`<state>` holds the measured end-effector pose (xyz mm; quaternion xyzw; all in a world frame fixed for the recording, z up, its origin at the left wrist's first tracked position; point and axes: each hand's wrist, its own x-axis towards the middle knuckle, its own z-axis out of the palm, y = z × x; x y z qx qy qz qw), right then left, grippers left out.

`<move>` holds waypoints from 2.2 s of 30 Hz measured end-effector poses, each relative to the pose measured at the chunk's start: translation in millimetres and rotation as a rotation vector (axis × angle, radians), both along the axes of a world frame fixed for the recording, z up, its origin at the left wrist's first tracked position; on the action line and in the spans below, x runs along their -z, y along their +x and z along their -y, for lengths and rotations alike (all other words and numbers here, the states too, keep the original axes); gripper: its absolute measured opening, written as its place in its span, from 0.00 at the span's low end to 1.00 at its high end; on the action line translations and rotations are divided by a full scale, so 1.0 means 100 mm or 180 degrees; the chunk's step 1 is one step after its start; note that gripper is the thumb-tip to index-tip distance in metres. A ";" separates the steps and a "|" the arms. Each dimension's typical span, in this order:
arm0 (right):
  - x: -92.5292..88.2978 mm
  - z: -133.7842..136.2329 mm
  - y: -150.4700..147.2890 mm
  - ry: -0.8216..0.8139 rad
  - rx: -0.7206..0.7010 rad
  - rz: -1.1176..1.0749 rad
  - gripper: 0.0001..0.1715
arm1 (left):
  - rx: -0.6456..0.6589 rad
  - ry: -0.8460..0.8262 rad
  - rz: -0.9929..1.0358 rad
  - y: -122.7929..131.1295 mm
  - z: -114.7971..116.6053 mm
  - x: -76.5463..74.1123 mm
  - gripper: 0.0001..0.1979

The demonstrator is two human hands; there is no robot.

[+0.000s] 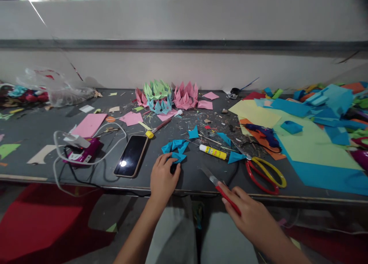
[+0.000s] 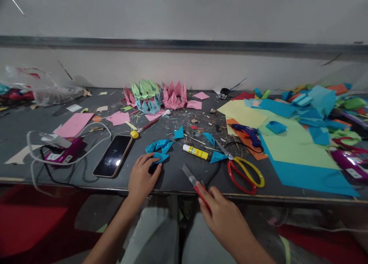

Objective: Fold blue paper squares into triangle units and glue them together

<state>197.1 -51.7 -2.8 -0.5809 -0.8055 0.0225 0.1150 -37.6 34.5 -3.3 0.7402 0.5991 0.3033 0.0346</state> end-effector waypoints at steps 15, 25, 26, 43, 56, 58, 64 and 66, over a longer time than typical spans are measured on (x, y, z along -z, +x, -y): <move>0.00 0.02 0.00 -0.0014 -0.0026 -0.0109 0.23 | 0.0024 -0.0013 0.0007 -0.01 0.01 0.02 0.07; -0.22 -0.19 -0.07 -0.0189 -0.0224 0.0432 0.22 | 0.0009 0.0036 -0.0004 -0.01 -0.01 0.02 0.07; -0.23 -0.19 -0.05 -0.0186 -0.0197 0.0477 0.22 | 0.0004 0.0034 0.0001 -0.01 -0.01 0.03 0.07; -0.41 0.06 0.27 0.0036 -0.0141 0.0519 0.21 | 0.0013 0.0014 0.0048 0.00 0.01 0.01 0.07; -0.23 -0.07 0.17 -0.0190 -0.0112 0.0297 0.22 | -0.0060 0.0049 0.0030 0.00 0.01 0.00 0.07; -0.24 0.00 0.30 -0.0101 -0.0118 0.0270 0.22 | -0.0047 0.0041 0.0003 -0.01 0.01 0.00 0.07; -0.36 -0.06 0.23 0.0030 -0.0077 0.0161 0.21 | -0.0019 0.0080 -0.0021 -0.02 0.02 0.01 0.07; -0.38 -0.15 0.10 -0.0035 -0.0184 0.0080 0.22 | -0.0033 0.0073 -0.0018 -0.02 0.02 0.01 0.07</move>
